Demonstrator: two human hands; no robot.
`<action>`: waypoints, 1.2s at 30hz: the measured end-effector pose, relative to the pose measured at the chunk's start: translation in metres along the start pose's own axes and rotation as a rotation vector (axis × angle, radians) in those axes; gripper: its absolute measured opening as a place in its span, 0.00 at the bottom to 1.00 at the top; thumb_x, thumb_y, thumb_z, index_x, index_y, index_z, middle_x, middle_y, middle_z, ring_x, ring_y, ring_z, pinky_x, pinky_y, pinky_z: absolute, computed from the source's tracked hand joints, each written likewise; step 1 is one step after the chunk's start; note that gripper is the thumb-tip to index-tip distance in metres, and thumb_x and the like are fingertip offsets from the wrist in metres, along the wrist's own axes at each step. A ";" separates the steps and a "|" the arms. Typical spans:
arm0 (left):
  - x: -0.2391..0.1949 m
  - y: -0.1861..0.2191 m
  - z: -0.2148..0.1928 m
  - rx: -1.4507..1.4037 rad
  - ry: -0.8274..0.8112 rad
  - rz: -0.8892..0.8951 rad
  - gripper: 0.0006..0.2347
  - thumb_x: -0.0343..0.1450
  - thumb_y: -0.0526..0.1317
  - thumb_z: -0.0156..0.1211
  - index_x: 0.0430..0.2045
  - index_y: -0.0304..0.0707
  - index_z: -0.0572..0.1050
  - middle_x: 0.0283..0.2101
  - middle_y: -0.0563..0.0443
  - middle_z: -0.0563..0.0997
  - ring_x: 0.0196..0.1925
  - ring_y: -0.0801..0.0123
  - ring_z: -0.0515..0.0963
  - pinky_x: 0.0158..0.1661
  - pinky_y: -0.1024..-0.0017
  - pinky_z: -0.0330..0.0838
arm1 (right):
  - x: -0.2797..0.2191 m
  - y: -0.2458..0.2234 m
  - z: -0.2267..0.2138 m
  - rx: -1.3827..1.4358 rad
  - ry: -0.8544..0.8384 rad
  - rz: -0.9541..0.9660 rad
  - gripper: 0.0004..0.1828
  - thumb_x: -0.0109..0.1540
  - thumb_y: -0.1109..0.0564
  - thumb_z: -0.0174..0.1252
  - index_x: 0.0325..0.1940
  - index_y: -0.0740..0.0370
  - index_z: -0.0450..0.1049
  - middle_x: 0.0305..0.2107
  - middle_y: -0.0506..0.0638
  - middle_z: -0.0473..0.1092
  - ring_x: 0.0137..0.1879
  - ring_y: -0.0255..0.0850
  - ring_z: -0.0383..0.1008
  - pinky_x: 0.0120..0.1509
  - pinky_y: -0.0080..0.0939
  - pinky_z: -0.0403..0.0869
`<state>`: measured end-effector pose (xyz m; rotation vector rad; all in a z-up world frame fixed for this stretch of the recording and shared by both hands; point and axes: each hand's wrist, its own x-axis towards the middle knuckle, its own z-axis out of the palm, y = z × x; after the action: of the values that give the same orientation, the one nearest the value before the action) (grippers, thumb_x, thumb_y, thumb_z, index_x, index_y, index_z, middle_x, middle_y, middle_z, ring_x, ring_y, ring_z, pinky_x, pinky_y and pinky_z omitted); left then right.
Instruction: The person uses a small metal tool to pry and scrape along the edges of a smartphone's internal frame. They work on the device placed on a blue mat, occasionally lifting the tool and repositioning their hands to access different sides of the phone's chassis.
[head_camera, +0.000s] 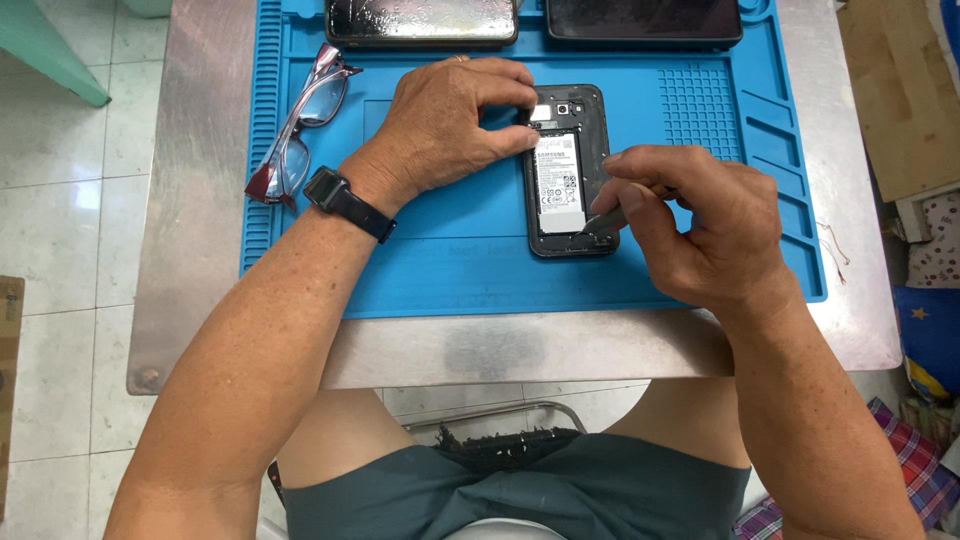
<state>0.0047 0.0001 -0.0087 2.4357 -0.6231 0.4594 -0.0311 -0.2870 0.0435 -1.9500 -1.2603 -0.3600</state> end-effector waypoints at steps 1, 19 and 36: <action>0.000 0.000 0.000 0.001 0.000 -0.001 0.12 0.71 0.48 0.69 0.44 0.47 0.86 0.56 0.57 0.85 0.53 0.62 0.83 0.47 0.57 0.73 | 0.000 0.001 0.000 0.001 -0.001 -0.001 0.06 0.74 0.70 0.52 0.54 0.71 0.71 0.36 0.56 0.80 0.37 0.46 0.84 0.40 0.38 0.78; 0.001 0.001 0.002 -0.009 0.045 0.000 0.09 0.69 0.48 0.69 0.39 0.49 0.85 0.53 0.61 0.85 0.49 0.62 0.84 0.44 0.58 0.73 | 0.023 -0.021 0.001 -0.516 -0.165 -0.175 0.21 0.70 0.70 0.61 0.67 0.57 0.74 0.22 0.47 0.66 0.26 0.47 0.68 0.32 0.48 0.67; 0.000 -0.002 0.004 -0.053 0.025 -0.057 0.12 0.68 0.49 0.69 0.41 0.50 0.87 0.54 0.62 0.86 0.51 0.62 0.84 0.48 0.56 0.72 | 0.012 -0.028 -0.005 -0.478 -0.147 0.101 0.25 0.70 0.57 0.75 0.68 0.60 0.73 0.34 0.48 0.80 0.36 0.41 0.81 0.38 0.45 0.74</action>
<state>0.0067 -0.0006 -0.0124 2.3871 -0.5467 0.4432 -0.0484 -0.2771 0.0669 -2.4731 -1.2414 -0.5098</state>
